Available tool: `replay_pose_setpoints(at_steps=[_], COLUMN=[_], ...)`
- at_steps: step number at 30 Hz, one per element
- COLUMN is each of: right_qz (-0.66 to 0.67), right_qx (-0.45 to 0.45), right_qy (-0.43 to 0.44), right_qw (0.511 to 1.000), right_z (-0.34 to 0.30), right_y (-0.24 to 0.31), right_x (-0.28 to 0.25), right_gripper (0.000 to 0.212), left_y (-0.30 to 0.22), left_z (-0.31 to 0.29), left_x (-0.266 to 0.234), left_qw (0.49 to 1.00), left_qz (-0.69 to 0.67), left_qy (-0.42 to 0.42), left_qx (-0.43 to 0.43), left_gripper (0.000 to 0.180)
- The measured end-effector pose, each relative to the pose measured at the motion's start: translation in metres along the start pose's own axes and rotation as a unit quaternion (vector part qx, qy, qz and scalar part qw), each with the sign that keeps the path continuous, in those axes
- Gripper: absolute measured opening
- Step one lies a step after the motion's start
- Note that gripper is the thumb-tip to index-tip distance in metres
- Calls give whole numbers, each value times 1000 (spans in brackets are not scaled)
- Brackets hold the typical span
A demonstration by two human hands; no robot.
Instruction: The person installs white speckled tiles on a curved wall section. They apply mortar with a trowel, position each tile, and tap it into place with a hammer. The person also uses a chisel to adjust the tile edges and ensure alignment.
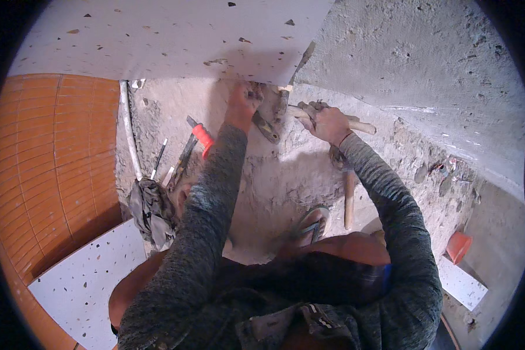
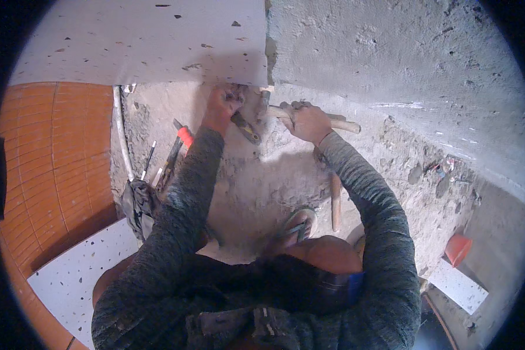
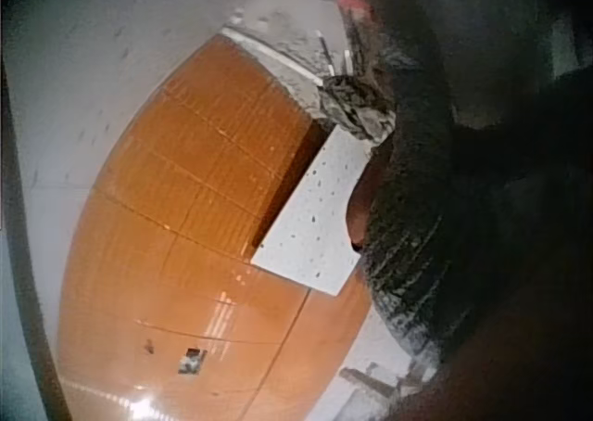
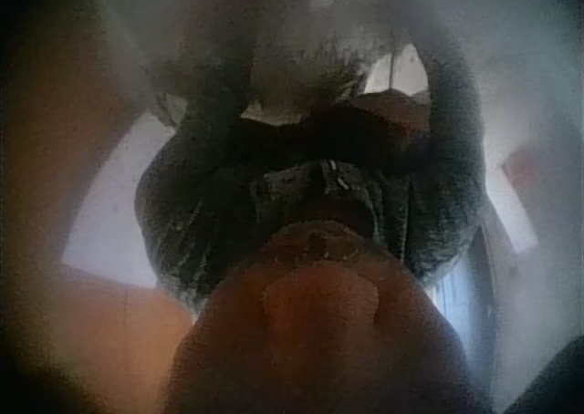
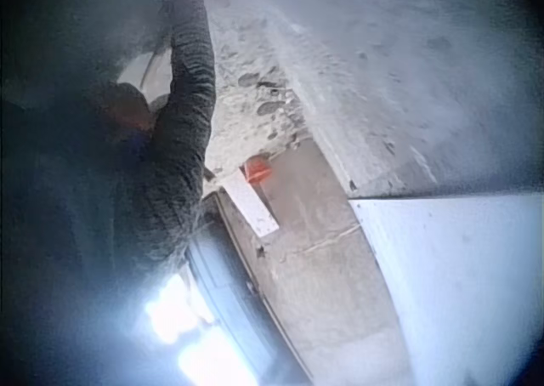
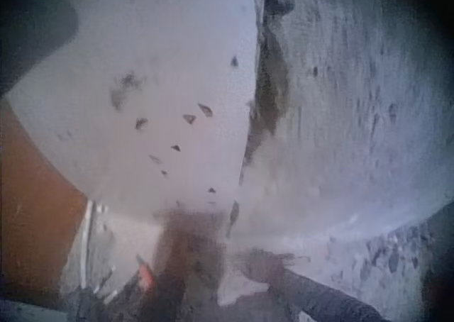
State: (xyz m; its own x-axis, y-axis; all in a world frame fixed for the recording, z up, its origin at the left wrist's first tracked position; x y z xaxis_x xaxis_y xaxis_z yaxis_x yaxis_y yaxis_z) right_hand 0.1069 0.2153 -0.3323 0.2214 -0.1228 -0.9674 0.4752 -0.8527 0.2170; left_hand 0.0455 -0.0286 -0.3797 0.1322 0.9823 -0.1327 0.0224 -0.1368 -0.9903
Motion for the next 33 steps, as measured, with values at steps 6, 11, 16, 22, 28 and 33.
replay_pose_setpoints(at_steps=[6, 11, 16, 22, 28, 33], right_qz=[29, 40, 21, 33, 1, -4], right_qx=[-17, 37, -51, -18, 62, 36], right_qy=[-21, 53, -64, -9, 221, 139], right_qw=[999, 997, 996, 999, 973, 990], right_z=[-11, -4, -13, -6, 7, 10], right_y=[6, 3, 1, 7, 1, 15], right_x=[7, 1, 8, 6, 1, -23], right_gripper=[43, 41, 43, 45, 46, 49], left_y=[0, 32, -14, 28, -20, 24], left_z=[11, 15, 6, 14, 0, 7], left_x=[4, 5, 4, -1, 7, -5], left_qw=[993, 887, 998, 993, 989, 1000], left_qz=[106, -420, -30, -106, -20, -3], left_qy=[24, -14, 9, 13, 59, 8], left_qx=[-56, -190, -52, -49, -133, -24], left_gripper=[30, 29, 23, 24, 31, 34])
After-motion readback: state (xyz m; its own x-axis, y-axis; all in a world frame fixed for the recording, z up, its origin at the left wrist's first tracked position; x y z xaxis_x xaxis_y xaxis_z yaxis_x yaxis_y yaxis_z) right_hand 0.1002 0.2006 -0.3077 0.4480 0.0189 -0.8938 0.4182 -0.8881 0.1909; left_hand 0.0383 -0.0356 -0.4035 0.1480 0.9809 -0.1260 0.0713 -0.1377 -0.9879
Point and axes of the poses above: each hand's wrist, its own z-axis towards the middle knuckle, its own x-axis out of the palm, y = z × x, the point moved 4 cm from there along z, towards the middle knuckle, and after that the axes turned 3 degrees about -x, right-handed, at the moved point
